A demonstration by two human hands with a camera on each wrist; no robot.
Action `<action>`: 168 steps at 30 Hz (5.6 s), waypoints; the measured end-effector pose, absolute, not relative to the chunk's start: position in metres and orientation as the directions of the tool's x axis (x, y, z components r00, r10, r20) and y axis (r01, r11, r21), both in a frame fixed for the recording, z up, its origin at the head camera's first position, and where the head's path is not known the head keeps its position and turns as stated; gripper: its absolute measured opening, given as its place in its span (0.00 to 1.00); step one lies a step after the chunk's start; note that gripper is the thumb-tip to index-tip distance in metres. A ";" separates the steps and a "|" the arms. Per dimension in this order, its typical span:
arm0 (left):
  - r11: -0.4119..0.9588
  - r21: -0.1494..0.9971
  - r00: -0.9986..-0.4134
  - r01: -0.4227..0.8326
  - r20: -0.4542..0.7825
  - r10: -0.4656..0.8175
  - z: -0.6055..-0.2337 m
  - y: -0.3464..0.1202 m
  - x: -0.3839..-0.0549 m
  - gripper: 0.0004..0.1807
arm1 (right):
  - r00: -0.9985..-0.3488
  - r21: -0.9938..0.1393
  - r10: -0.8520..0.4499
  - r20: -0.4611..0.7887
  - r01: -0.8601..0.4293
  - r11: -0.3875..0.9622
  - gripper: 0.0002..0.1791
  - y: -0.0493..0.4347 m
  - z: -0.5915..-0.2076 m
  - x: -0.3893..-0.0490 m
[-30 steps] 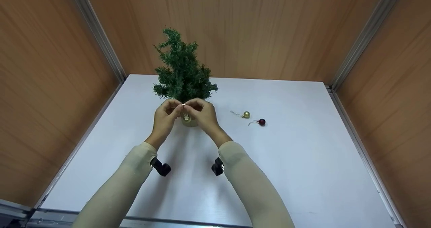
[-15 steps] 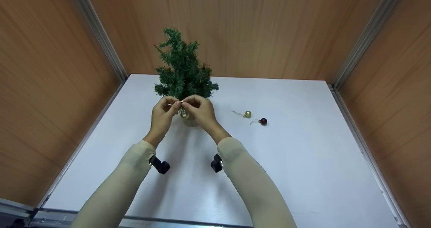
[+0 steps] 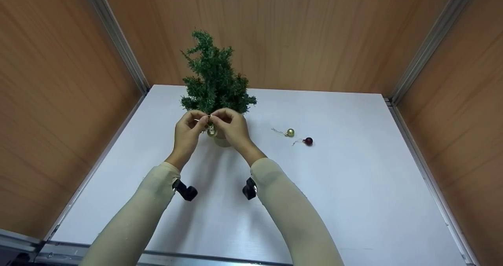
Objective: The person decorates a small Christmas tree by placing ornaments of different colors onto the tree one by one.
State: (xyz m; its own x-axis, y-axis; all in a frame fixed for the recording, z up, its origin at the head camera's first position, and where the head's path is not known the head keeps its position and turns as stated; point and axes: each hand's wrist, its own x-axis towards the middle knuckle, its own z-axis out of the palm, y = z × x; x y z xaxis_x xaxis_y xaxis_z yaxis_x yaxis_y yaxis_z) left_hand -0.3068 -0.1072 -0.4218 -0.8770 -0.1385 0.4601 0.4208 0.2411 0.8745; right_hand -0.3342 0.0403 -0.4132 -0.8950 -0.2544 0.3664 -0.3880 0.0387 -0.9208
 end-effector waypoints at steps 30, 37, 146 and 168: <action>0.268 0.869 -0.870 0.415 0.466 -0.164 -0.416 -0.116 -0.311 0.09 | -0.911 -0.937 -0.246 0.331 -0.348 0.025 0.12 0.032 -0.409 -0.342; 0.258 0.875 -0.878 0.410 0.455 -0.149 -0.413 -0.119 -0.312 0.08 | -0.917 -0.945 -0.257 0.305 -0.325 0.040 0.12 0.030 -0.404 -0.342; 0.279 0.915 -0.905 0.290 0.357 -0.229 -0.425 -0.125 -0.329 0.05 | -0.877 -0.853 -0.142 0.460 -0.481 0.203 0.10 0.012 -0.413 -0.348; 0.271 0.919 -0.916 0.287 0.346 -0.203 -0.433 -0.126 -0.323 0.05 | -0.859 -0.842 -0.200 0.472 -0.506 0.187 0.14 0.025 -0.421 -0.346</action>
State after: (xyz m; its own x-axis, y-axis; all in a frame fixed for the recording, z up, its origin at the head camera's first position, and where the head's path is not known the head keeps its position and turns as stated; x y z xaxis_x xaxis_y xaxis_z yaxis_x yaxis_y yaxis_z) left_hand -0.3235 -0.1257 -0.4328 -0.9161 -0.2028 0.3458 0.2868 0.2712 0.9188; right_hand -0.3457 0.0247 -0.4211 -0.8585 -0.2003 0.4720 -0.5064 0.1871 -0.8417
